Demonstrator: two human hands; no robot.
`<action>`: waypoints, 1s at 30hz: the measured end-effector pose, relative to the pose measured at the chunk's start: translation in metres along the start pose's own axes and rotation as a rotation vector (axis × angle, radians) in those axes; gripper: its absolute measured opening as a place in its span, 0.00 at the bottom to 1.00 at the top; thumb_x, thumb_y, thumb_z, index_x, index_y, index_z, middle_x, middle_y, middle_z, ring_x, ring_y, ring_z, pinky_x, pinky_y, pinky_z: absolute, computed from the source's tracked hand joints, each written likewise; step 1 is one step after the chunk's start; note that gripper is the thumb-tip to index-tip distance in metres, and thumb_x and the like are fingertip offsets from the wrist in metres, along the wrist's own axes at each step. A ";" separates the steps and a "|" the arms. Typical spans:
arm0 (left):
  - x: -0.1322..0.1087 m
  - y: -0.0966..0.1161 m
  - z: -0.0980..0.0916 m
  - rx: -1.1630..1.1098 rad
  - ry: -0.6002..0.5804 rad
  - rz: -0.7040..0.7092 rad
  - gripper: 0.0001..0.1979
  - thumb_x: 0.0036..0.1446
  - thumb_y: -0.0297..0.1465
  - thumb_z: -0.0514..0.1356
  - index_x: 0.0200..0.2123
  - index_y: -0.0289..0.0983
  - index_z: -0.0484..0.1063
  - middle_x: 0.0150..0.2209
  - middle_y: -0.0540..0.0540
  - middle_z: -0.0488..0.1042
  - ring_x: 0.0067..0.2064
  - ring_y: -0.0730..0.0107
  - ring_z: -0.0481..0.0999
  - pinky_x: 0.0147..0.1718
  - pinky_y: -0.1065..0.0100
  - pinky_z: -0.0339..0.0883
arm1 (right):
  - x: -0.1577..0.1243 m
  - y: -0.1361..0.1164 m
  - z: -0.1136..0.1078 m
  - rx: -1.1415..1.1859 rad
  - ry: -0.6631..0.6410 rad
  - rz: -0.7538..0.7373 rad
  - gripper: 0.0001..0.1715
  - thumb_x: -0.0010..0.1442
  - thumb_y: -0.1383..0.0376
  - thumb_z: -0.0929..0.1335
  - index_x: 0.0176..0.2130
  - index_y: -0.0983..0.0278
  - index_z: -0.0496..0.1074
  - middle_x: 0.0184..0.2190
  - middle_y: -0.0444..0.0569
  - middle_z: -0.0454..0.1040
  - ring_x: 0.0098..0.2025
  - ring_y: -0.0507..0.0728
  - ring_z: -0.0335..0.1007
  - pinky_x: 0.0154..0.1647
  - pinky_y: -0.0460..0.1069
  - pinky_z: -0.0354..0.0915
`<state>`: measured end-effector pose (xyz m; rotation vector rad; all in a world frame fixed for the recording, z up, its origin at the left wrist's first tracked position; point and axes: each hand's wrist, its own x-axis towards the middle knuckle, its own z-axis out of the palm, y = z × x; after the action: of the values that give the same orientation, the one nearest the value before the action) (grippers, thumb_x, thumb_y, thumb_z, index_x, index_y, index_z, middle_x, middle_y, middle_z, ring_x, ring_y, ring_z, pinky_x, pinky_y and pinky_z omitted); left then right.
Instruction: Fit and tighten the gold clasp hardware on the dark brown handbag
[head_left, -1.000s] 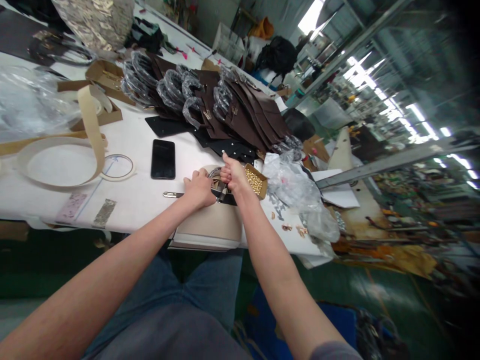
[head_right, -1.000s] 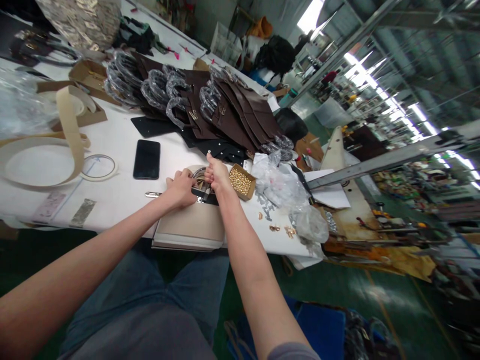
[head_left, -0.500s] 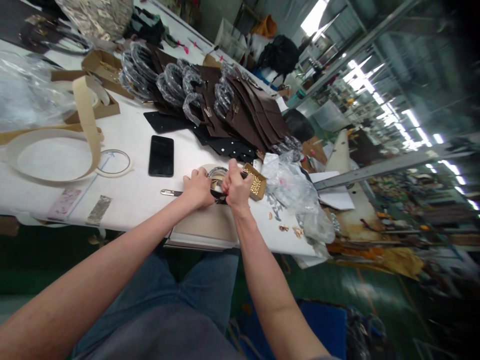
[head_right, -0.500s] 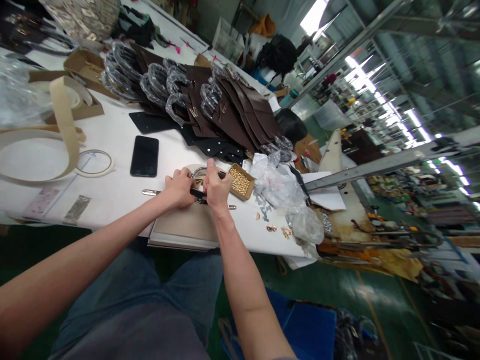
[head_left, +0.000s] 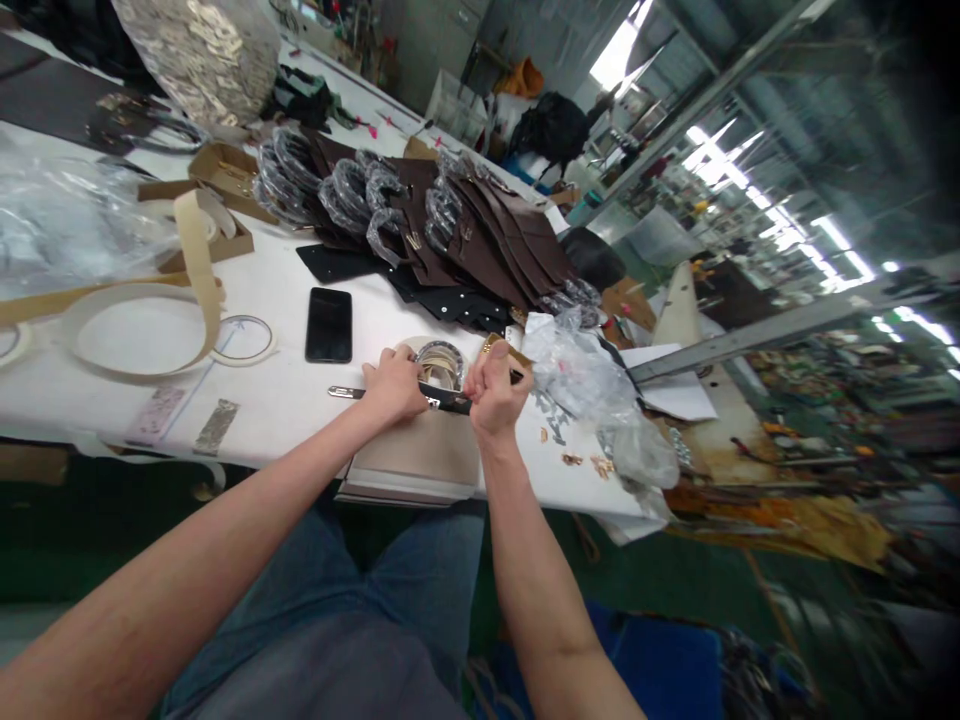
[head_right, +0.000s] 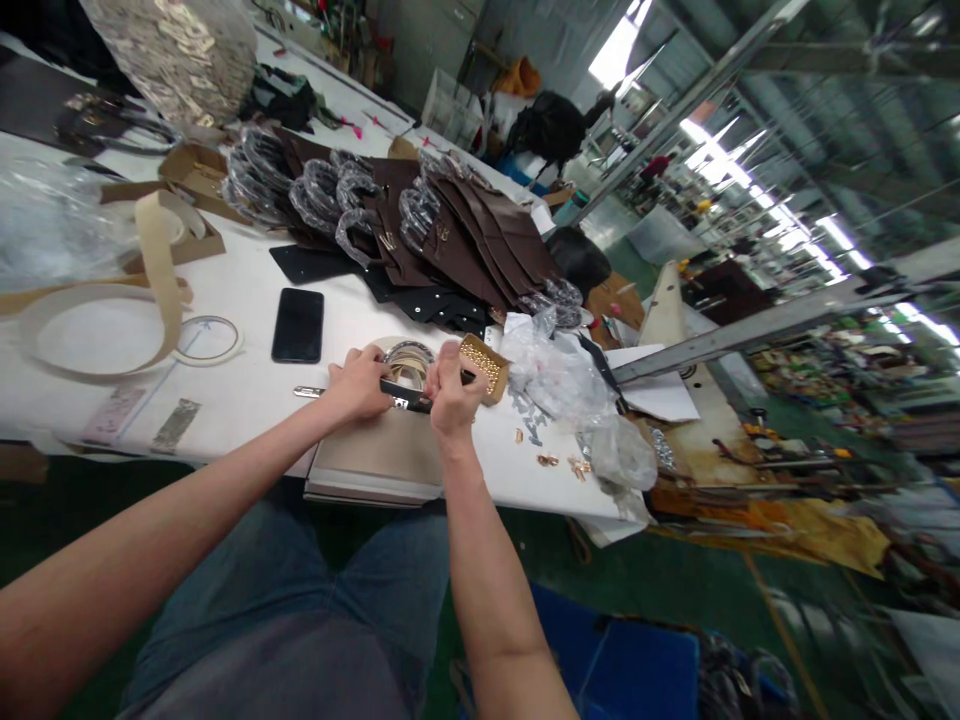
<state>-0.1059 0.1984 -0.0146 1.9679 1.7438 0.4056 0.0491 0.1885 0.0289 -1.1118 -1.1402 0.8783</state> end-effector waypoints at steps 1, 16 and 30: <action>-0.001 0.000 -0.001 -0.015 -0.008 -0.002 0.12 0.59 0.39 0.69 0.46 0.47 0.86 0.66 0.42 0.70 0.63 0.40 0.66 0.54 0.41 0.74 | -0.002 0.000 0.002 -0.029 -0.025 0.031 0.44 0.70 0.33 0.73 0.24 0.58 0.56 0.19 0.42 0.57 0.20 0.52 0.56 0.19 0.48 0.58; 0.005 -0.017 0.004 -0.141 -0.009 0.112 0.11 0.57 0.37 0.69 0.44 0.46 0.85 0.64 0.44 0.70 0.63 0.48 0.67 0.65 0.56 0.74 | -0.026 0.017 0.015 -0.070 -0.005 -0.026 0.45 0.71 0.31 0.70 0.22 0.57 0.56 0.19 0.42 0.55 0.20 0.53 0.55 0.20 0.50 0.60; 0.006 -0.030 0.007 -0.166 -0.025 0.197 0.10 0.62 0.36 0.69 0.46 0.44 0.85 0.64 0.42 0.67 0.63 0.47 0.66 0.66 0.54 0.72 | 0.026 0.035 0.046 -0.022 -0.042 0.239 0.42 0.74 0.37 0.72 0.26 0.57 0.52 0.17 0.36 0.51 0.16 0.49 0.47 0.14 0.47 0.50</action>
<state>-0.1271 0.2055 -0.0371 2.0206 1.4559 0.5716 0.0100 0.2314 0.0035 -1.2705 -1.0670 1.0807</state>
